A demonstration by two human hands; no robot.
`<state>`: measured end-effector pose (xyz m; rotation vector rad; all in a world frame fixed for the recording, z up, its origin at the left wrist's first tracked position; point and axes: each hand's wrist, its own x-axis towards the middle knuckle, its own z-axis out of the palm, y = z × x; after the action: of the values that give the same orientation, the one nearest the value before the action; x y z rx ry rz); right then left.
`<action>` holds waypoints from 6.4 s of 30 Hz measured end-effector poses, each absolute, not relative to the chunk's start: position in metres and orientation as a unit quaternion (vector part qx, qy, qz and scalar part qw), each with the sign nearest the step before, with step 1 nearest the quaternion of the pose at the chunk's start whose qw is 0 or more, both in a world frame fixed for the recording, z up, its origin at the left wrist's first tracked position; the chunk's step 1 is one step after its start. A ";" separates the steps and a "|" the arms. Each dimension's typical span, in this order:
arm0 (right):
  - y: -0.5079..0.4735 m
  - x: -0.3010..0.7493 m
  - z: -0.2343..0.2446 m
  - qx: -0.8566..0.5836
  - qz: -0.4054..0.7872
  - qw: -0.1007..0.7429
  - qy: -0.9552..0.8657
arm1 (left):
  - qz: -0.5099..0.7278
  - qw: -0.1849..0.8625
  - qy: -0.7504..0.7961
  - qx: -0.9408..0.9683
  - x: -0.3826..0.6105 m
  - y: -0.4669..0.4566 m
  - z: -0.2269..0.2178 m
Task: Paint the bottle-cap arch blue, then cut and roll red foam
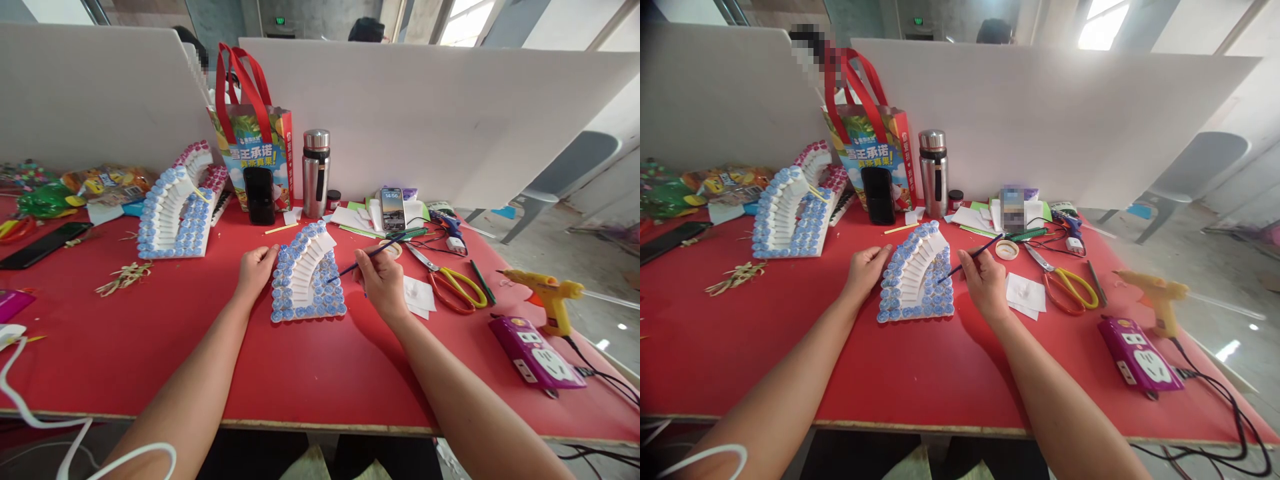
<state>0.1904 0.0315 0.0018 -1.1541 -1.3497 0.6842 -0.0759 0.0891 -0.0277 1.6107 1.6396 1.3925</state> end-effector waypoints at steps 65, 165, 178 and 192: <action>0.033 0.192 0.005 -0.513 0.269 0.578 -0.575 | 0.495 0.226 0.600 0.587 -0.075 0.090 -0.027; 0.032 0.192 0.006 -0.529 0.263 0.551 -0.590 | 0.493 0.229 0.595 0.592 -0.078 0.091 -0.030; 0.031 0.194 0.011 -0.505 0.273 0.584 -0.573 | 0.492 0.242 0.590 0.593 -0.078 0.090 -0.029; 0.036 0.203 0.013 -0.530 0.227 0.600 -0.555 | 0.496 0.239 0.595 0.586 -0.077 0.090 -0.027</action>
<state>0.2031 0.0364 0.0133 -1.2290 -1.2861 0.5256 -0.0768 0.0897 -0.0269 1.6048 1.6301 1.3573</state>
